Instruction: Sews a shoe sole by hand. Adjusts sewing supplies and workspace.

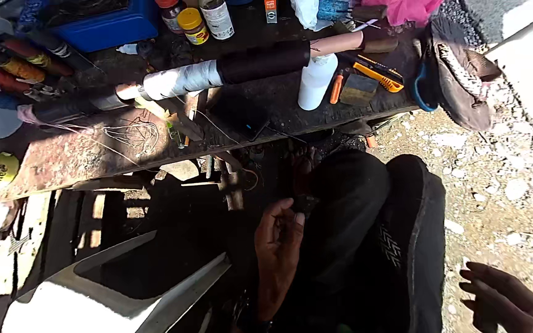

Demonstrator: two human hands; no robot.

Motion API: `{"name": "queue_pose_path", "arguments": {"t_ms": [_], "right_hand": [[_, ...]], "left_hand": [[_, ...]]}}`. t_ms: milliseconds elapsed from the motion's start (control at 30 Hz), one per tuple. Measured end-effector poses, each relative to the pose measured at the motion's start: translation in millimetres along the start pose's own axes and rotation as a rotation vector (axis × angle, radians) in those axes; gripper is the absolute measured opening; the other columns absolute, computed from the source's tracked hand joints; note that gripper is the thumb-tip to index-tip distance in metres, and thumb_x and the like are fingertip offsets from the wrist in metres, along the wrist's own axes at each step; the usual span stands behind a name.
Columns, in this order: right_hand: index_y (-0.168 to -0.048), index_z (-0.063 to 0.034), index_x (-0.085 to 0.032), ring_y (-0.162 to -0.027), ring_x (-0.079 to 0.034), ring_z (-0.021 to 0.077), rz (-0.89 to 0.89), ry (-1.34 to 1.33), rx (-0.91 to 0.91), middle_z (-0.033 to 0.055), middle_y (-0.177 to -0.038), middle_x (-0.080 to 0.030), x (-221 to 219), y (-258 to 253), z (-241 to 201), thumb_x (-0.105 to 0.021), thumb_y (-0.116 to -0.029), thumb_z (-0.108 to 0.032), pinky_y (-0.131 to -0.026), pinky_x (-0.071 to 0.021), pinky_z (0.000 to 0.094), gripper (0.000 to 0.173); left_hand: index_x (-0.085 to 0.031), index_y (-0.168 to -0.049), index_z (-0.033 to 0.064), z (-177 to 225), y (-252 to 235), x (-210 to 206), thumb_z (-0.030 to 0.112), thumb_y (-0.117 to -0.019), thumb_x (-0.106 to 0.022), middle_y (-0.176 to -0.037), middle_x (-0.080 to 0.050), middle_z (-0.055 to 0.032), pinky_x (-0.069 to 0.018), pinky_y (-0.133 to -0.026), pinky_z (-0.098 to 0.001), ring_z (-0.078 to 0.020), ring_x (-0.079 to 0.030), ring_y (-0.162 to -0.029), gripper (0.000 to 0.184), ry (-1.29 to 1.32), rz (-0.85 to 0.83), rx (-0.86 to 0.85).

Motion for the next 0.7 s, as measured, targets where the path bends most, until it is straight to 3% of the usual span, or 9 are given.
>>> {"name": "queue_pose_path", "arguments": {"t_ms": [67,167,267,333,433,500,600,700], "right_hand": [[-0.141,0.0003,-0.054,-0.093,-0.073,0.0174,0.086,-0.003,0.107,0.0095,-0.118,-0.071,6.6,5.3,4.1,-0.058,-0.0996,-0.019,-0.074,-0.0632,0.0359,0.046],[-0.139,-0.0035,-0.061,-0.078,-0.071,0.0095,0.175,-0.075,0.319,0.0023,-0.107,-0.077,4.8,18.0,-8.5,-0.067,-0.0970,-0.024,-0.062,-0.0583,0.0238,0.047],[-0.130,-0.0096,-0.069,-0.090,-0.072,0.0076,0.088,-0.180,0.509,-0.0004,-0.117,-0.075,-10.7,24.1,-29.3,-0.070,-0.0980,-0.024,-0.075,-0.0604,0.0227,0.035],[-0.123,-0.0116,-0.072,-0.099,-0.071,0.0101,0.024,-0.222,0.600,0.0013,-0.124,-0.073,-24.5,22.8,-44.4,-0.069,-0.0988,-0.022,-0.084,-0.0613,0.0262,0.027],[-0.122,-0.0053,-0.071,-0.089,-0.067,0.0046,-0.028,-0.223,0.712,0.0013,-0.113,-0.073,-43.2,14.3,-67.0,-0.066,-0.1005,-0.016,-0.077,-0.0578,0.0204,0.025],[-0.121,-0.0022,-0.071,-0.088,-0.066,0.0023,-0.017,-0.195,0.752,0.0019,-0.110,-0.073,-52.0,8.3,-82.0,-0.063,-0.1018,-0.014,-0.077,-0.0569,0.0181,0.024],[-0.121,-0.0110,-0.075,-0.086,-0.067,0.0002,0.053,-0.034,0.756,-0.0018,-0.105,-0.074,-64.0,-0.8,-99.6,-0.057,-0.1055,-0.023,-0.076,-0.0571,0.0194,0.026],[-0.123,-0.0190,-0.074,-0.082,-0.067,0.0054,0.097,0.102,0.778,-0.0028,-0.099,-0.074,-79.4,-8.8,-111.9,-0.051,-0.1065,-0.029,-0.071,-0.0572,0.0288,0.030]], "left_hand": [[-0.067,-0.122,0.0099,11.0,13.3,-18.4,0.014,-0.0987,-0.066,-0.095,-0.066,0.0023,-0.0557,-0.067,-0.0205,-0.0058,-0.063,-0.076,0.024,0.017,-0.150,0.007],[-0.070,-0.120,0.0141,26.5,27.3,-46.0,0.019,-0.0992,-0.067,-0.102,-0.068,0.0025,-0.0580,-0.070,-0.0205,-0.0063,-0.065,-0.081,0.022,0.000,-0.392,0.009],[-0.069,-0.120,0.0156,39.5,33.4,-70.6,0.022,-0.0977,-0.069,-0.109,-0.068,0.0021,-0.0596,-0.075,-0.0221,-0.0075,-0.067,-0.090,0.024,-0.088,-0.507,-0.026],[-0.067,-0.124,0.0115,45.7,30.4,-87.8,0.023,-0.0958,-0.071,-0.114,-0.067,-0.0020,-0.0594,-0.078,-0.0237,-0.0090,-0.067,-0.094,0.030,-0.194,-0.534,-0.095],[-0.063,-0.125,-0.0021,49.9,16.2,-117.6,0.034,-0.0923,-0.075,-0.113,-0.065,-0.0124,-0.0571,-0.073,-0.0236,-0.0115,-0.065,-0.092,0.050,-0.490,-0.554,-0.211],[-0.064,-0.122,-0.0042,45.4,9.0,-133.6,0.038,-0.0891,-0.078,-0.109,-0.066,-0.0130,-0.0563,-0.069,-0.0246,-0.0113,-0.064,-0.086,0.055,-0.647,-0.543,-0.230],[-0.067,-0.117,-0.0046,37.2,-4.7,-137.0,0.024,-0.0873,-0.078,-0.104,-0.067,-0.0098,-0.0598,-0.067,-0.0233,-0.0096,-0.067,-0.081,0.042,-0.580,-0.526,-0.169],[-0.066,-0.117,-0.0076,35.1,-15.0,-131.7,0.012,-0.0875,-0.075,-0.100,-0.069,-0.0099,-0.0621,-0.068,-0.0263,-0.0134,-0.070,-0.081,0.036,-0.413,-0.541,-0.046]]}}
Point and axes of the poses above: each hand's wrist, its own y-axis away from the middle knuckle, its own x-axis out of the back of the hand, z = x × y, the point moved 5 cm from there along -y, towards the middle knuckle
